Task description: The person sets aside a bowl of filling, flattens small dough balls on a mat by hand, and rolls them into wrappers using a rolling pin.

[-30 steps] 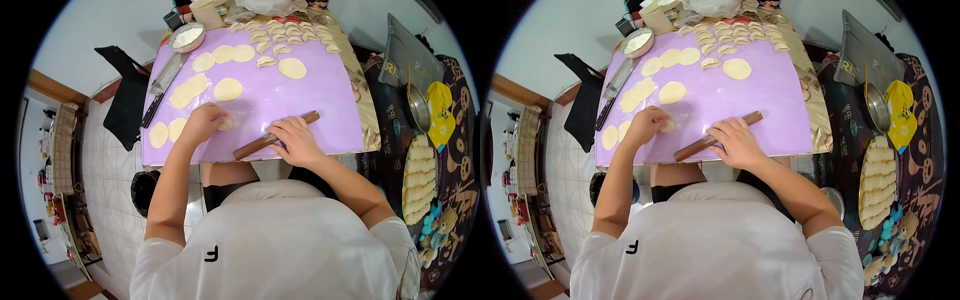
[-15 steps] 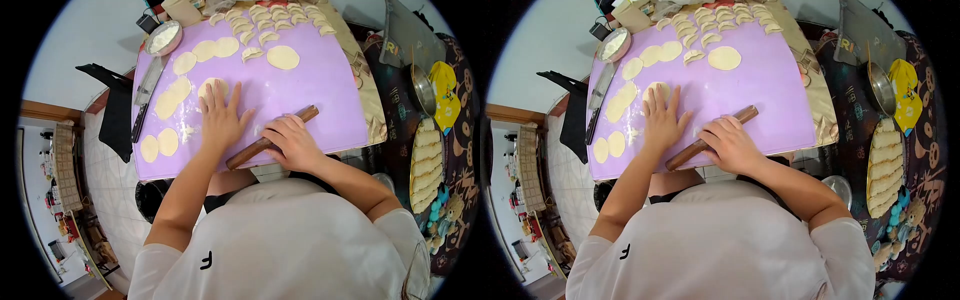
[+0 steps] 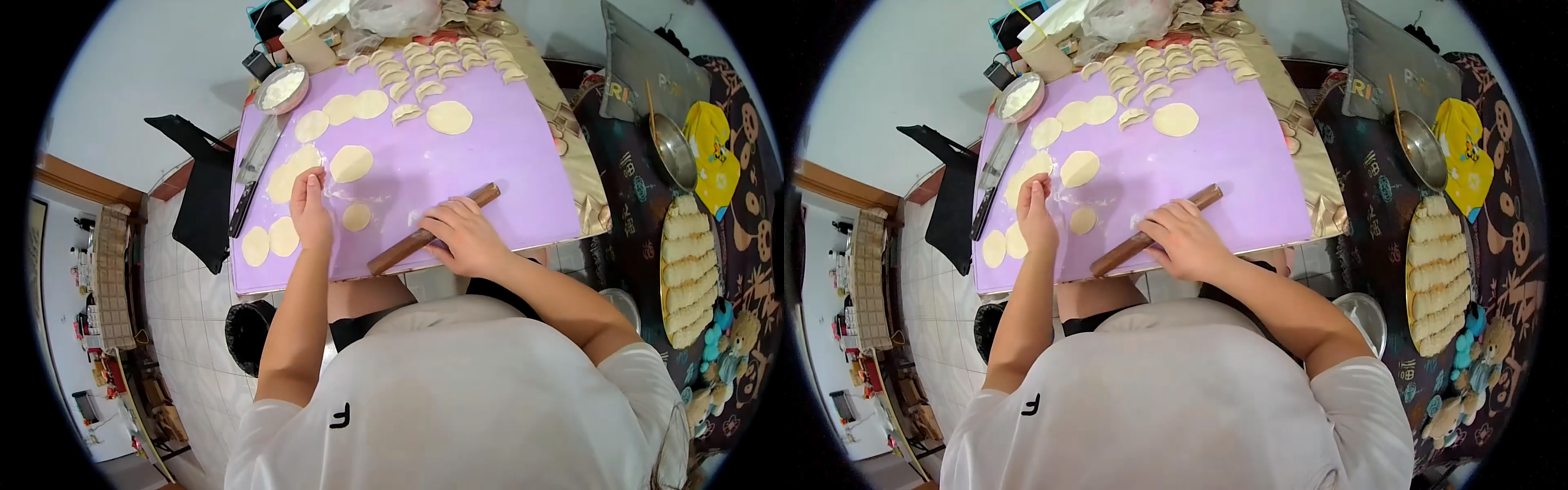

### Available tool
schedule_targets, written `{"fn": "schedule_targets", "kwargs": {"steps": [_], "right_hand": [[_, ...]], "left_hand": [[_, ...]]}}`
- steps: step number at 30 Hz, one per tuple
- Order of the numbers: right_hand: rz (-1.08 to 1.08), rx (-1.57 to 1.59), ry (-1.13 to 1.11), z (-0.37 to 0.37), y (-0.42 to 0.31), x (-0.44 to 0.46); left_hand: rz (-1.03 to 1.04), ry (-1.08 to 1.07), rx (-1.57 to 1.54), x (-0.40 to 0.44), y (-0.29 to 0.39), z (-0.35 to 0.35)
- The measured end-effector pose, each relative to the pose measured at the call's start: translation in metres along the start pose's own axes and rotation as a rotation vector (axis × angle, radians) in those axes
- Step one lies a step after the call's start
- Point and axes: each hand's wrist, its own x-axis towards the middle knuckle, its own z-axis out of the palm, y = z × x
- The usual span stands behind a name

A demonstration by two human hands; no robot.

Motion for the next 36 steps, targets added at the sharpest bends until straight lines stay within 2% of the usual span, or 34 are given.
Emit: {"fn": "schedule_targets", "kwargs": {"steps": [3,6,7,10,13,16,19,22,25,28,31,34,35,36], "right_hand": [[-0.018,-0.036,0.012,0.002,0.001,-0.001],[-0.029,-0.064,0.024,0.002,0.001,-0.001],[-0.027,-0.06,0.022,0.003,0.0,-0.001],[-0.021,-0.053,0.02,0.002,0.001,-0.003],[-0.026,-0.045,0.039,0.002,0.001,-0.004],[-0.032,-0.042,0.043,0.002,0.002,-0.002],[-0.016,-0.026,0.027,0.005,0.004,-0.005],[-0.013,-0.034,0.017,0.007,0.004,-0.003],[-0.023,-0.04,0.014,0.006,0.008,-0.004],[-0.014,-0.02,-0.02,0.002,0.016,-0.003],[0.037,0.0,-0.086,-0.003,0.016,0.002],[0.038,-0.054,-0.107,-0.005,0.016,0.016],[0.036,-0.076,-0.097,-0.002,0.018,0.018],[0.035,-0.096,-0.088,0.001,0.019,0.022]], "left_hand": [[-0.12,-0.178,0.553,-0.003,0.026,-0.012],[0.05,-0.467,1.052,-0.013,0.031,-0.01],[-0.084,-0.442,0.945,-0.014,0.035,-0.005],[-0.143,-0.419,0.755,-0.017,0.052,0.0],[0.488,-0.534,0.831,-0.023,0.031,-0.019],[0.481,-0.82,0.729,-0.031,0.032,-0.038],[0.606,-0.85,0.664,-0.039,0.021,-0.025],[0.595,-0.685,0.805,-0.03,0.008,-0.003],[0.684,-0.603,0.866,-0.03,0.006,0.008],[0.647,-0.818,0.625,-0.049,0.023,-0.01],[0.158,-0.493,0.666,-0.039,0.04,-0.006],[0.051,-0.594,0.966,-0.026,0.041,0.012],[0.141,-0.608,0.95,-0.024,0.03,0.011],[0.064,-0.607,0.9,-0.023,0.032,0.014]]}}
